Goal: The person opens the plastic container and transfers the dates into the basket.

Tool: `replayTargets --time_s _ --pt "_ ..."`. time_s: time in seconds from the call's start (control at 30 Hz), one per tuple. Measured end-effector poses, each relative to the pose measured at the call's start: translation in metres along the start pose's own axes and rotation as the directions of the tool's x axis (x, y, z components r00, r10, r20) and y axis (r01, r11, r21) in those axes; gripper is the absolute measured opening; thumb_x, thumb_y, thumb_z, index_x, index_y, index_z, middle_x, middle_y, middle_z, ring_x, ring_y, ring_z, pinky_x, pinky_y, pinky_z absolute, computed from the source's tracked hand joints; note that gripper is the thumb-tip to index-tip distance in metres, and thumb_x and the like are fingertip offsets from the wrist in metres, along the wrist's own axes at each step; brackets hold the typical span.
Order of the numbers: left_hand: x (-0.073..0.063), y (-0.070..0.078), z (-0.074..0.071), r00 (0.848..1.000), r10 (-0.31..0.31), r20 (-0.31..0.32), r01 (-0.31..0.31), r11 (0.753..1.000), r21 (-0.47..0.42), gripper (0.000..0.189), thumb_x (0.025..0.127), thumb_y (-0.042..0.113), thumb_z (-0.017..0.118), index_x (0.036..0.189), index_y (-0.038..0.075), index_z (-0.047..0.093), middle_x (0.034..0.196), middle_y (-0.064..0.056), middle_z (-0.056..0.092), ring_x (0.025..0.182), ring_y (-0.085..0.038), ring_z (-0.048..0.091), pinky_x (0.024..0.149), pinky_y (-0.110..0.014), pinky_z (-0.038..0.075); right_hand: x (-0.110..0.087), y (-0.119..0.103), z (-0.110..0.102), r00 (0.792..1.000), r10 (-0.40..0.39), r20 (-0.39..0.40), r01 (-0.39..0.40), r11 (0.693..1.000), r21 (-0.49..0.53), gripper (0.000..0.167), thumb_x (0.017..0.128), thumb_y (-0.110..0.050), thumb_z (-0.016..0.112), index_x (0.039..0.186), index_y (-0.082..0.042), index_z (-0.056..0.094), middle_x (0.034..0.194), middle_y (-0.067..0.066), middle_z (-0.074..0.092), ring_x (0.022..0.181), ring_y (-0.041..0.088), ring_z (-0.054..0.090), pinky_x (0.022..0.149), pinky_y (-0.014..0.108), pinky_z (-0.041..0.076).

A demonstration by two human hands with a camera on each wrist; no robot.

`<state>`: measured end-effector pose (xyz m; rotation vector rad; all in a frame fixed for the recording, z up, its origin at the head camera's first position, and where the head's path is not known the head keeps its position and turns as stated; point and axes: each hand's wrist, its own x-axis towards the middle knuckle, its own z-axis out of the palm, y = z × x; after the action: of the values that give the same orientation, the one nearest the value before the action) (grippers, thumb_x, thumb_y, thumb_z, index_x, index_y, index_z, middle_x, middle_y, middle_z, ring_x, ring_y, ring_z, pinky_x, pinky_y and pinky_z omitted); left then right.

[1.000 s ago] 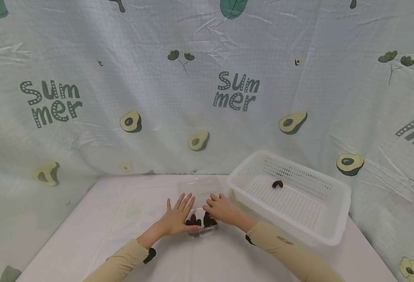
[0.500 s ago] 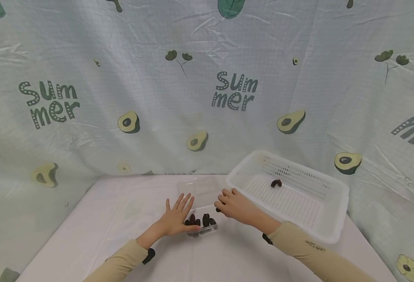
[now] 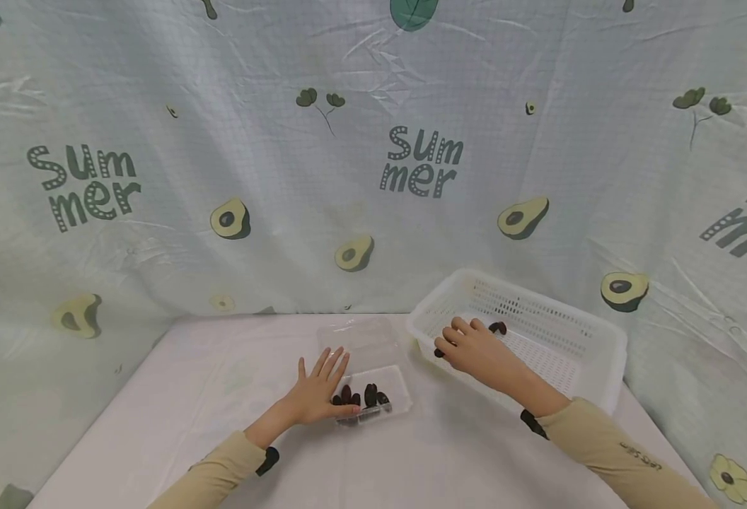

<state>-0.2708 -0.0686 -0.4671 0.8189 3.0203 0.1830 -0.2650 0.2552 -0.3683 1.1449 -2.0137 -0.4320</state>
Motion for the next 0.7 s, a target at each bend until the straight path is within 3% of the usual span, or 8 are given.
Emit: replayTargets --time_s 0.07,0.37,0.57,0.7 --pt "0.0 0.0 0.0 1.0 0.002 -0.004 -0.002 1.0 -0.005 0.104 0.071 0.08 0.034 0.145 0.01 0.009 0.151 -0.011 0.007 0.138 -0.035 0.006 0.095 -0.071 0.008 -0.005 0.006 -0.002 1.0 0.023 -0.012 -0.023 1.0 0.001 0.05 0.099 -0.031 0.007 0.083 -0.012 0.051 0.078 -0.001 0.051 0.076 0.017 0.047 0.057 0.027 0.036" --pt "0.001 -0.002 0.003 1.0 0.02 -0.02 -0.021 0.999 -0.035 0.104 0.071 0.08 0.033 0.145 0.009 0.011 0.151 -0.013 0.008 0.138 -0.036 0.006 0.095 -0.071 0.007 -0.028 0.033 0.008 0.992 0.111 -0.053 -0.108 0.993 0.044 0.053 0.099 -0.035 0.011 0.087 -0.009 0.055 0.081 0.004 0.054 0.078 0.022 0.049 0.056 0.032 0.04" --pt "-0.003 -0.003 0.007 0.995 0.056 -0.083 -0.065 0.993 -0.103 0.108 0.068 0.085 0.024 0.145 0.013 0.004 0.151 -0.012 0.004 0.138 -0.037 0.001 0.093 -0.073 0.0 -0.04 0.051 0.022 0.985 0.164 -0.054 -0.163 0.986 0.025 0.053 0.098 -0.037 0.01 0.086 -0.008 0.053 0.08 0.005 0.053 0.076 0.023 0.048 0.054 0.034 0.038" --pt "-0.004 -0.001 0.003 0.995 0.057 -0.078 -0.065 0.992 -0.104 0.107 0.069 0.084 0.025 0.145 0.011 0.007 0.151 -0.013 0.008 0.138 -0.037 0.005 0.094 -0.072 0.002 -0.051 0.064 0.032 0.98 0.188 -0.067 -0.189 0.982 -0.004 0.051 0.098 -0.037 0.012 0.084 -0.007 0.051 0.078 0.007 0.051 0.074 0.025 0.047 0.051 0.035 0.037"
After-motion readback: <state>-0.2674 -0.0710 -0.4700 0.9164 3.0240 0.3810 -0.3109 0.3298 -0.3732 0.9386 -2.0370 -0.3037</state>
